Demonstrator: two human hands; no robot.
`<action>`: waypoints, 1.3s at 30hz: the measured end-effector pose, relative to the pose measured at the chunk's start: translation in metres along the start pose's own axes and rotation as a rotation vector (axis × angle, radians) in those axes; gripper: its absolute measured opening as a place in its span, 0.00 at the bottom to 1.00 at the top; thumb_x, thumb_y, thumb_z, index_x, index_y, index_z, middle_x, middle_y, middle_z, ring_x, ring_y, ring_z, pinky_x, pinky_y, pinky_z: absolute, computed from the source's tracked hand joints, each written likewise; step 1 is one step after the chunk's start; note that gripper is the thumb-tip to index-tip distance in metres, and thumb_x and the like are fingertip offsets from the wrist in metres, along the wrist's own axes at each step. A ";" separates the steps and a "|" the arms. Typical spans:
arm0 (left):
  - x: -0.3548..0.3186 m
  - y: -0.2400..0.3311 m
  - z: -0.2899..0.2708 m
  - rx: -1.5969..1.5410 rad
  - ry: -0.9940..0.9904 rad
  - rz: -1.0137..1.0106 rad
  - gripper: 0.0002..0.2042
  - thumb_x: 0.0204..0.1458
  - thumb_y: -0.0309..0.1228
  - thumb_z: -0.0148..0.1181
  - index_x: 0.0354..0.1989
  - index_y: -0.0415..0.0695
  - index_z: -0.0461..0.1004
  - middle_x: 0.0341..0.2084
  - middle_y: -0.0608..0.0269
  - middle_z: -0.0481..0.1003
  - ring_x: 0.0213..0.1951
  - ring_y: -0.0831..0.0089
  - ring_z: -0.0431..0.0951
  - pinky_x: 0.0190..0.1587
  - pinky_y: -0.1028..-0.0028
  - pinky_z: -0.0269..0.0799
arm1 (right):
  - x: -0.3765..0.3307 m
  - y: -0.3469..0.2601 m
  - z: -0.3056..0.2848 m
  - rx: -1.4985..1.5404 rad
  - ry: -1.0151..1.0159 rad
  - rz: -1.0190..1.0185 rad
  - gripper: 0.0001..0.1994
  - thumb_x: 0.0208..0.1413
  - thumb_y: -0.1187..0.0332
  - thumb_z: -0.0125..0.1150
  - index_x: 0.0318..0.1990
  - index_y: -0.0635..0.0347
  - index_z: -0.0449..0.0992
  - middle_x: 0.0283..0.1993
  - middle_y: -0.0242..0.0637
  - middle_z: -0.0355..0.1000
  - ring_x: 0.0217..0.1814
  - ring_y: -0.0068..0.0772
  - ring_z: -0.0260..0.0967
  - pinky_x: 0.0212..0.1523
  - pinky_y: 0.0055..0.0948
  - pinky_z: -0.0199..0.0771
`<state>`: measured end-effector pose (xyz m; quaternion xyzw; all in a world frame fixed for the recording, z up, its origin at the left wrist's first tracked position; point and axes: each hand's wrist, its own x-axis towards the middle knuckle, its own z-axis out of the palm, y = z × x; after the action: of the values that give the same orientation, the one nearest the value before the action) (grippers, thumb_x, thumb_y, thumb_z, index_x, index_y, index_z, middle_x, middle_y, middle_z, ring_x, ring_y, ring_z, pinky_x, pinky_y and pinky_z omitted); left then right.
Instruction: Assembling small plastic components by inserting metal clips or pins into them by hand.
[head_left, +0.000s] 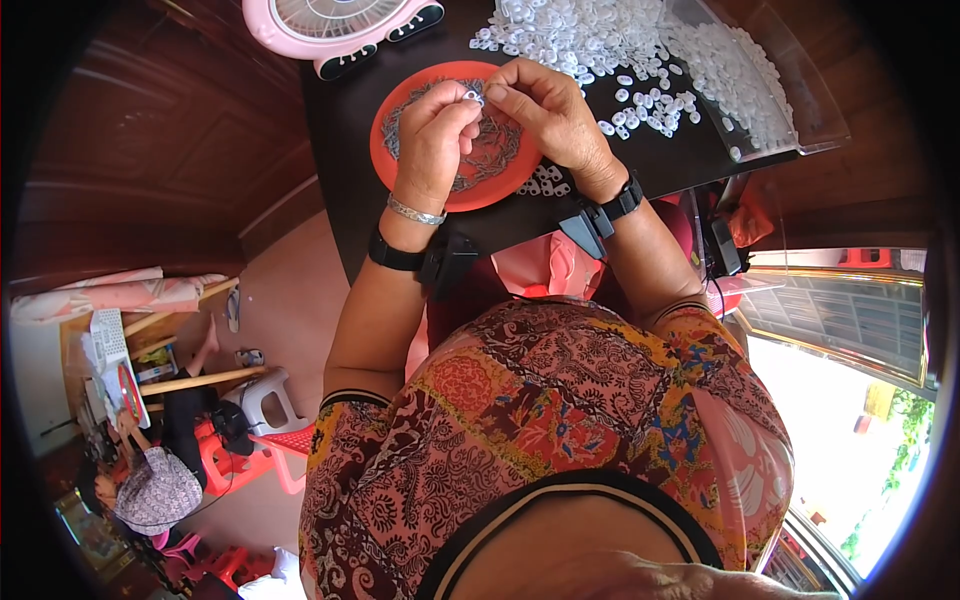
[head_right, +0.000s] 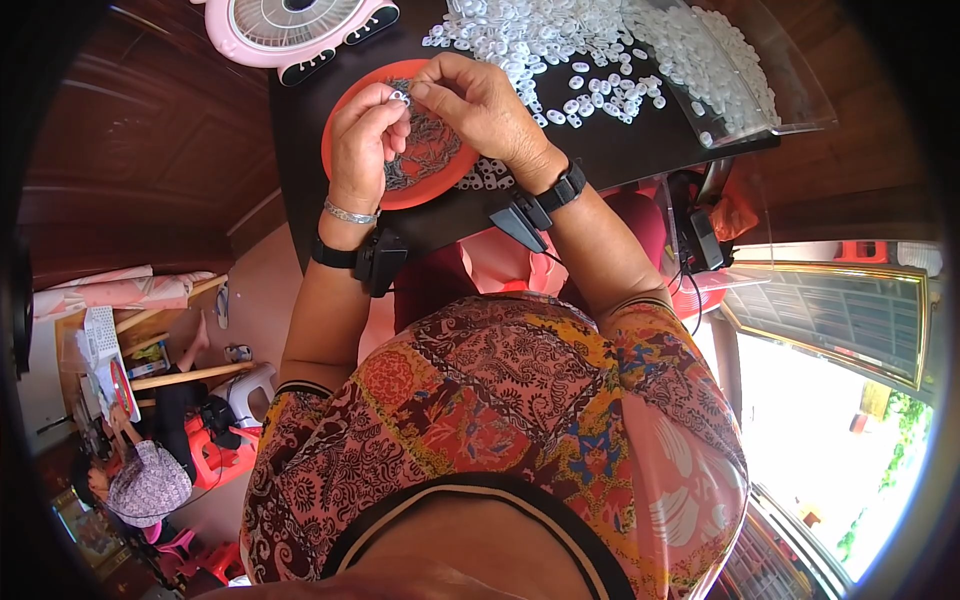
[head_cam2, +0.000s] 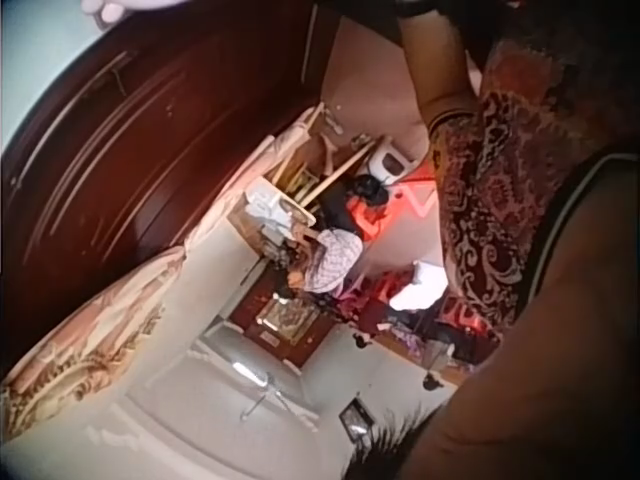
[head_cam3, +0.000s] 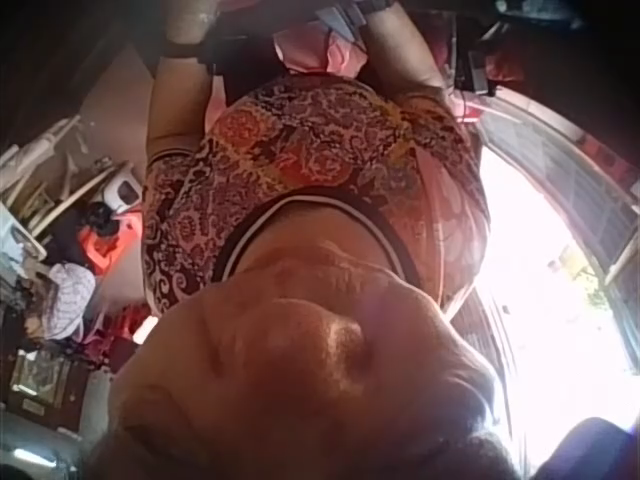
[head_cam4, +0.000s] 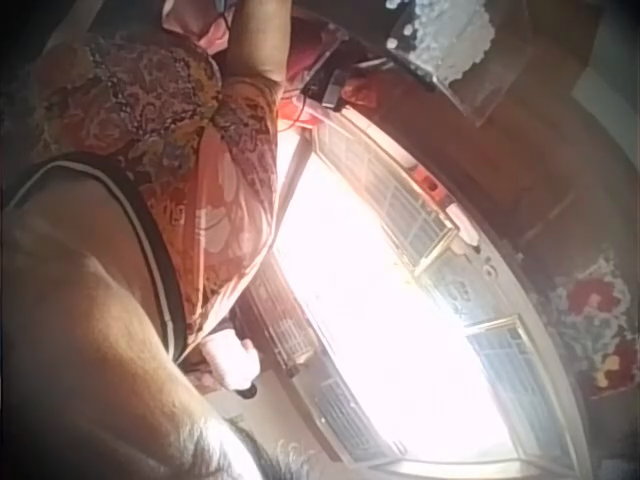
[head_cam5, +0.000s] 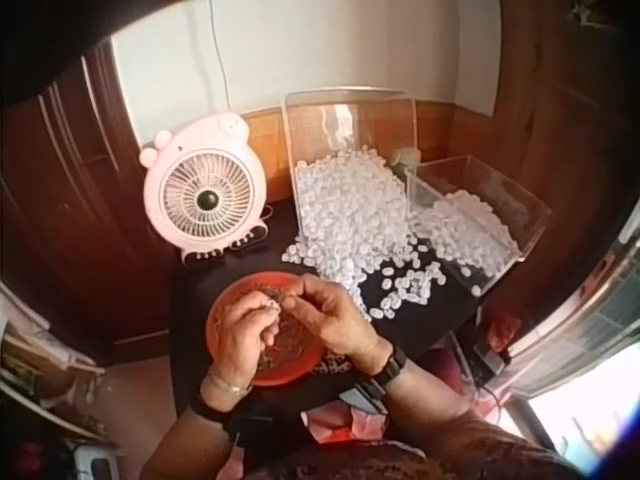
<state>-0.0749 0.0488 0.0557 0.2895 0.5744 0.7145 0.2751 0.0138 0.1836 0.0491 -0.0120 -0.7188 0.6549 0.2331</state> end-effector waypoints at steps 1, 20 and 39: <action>0.000 0.000 0.000 0.000 0.000 -0.001 0.07 0.48 0.29 0.52 0.22 0.40 0.70 0.16 0.70 0.67 0.16 0.85 0.62 0.19 0.83 0.56 | 0.000 0.000 0.000 0.000 0.000 0.001 0.06 0.59 0.71 0.54 0.37 0.65 0.72 0.32 0.27 0.70 0.35 0.15 0.66 0.38 0.17 0.69; 0.001 -0.009 0.001 0.138 -0.050 0.140 0.07 0.50 0.27 0.50 0.22 0.38 0.68 0.15 0.70 0.66 0.17 0.85 0.62 0.19 0.82 0.57 | 0.001 0.000 -0.002 -0.226 -0.033 -0.065 0.05 0.59 0.73 0.53 0.35 0.65 0.72 0.30 0.26 0.69 0.33 0.14 0.64 0.36 0.17 0.67; 0.011 -0.010 0.002 -0.052 0.061 0.209 0.07 0.50 0.26 0.52 0.21 0.41 0.69 0.16 0.69 0.68 0.17 0.85 0.63 0.18 0.84 0.56 | -0.038 0.017 -0.092 -0.433 0.333 0.050 0.11 0.56 0.66 0.57 0.39 0.66 0.77 0.28 0.28 0.72 0.30 0.14 0.65 0.32 0.16 0.65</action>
<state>-0.0808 0.0599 0.0474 0.3188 0.5303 0.7625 0.1891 0.0752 0.2600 0.0239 -0.1869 -0.7932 0.4806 0.3239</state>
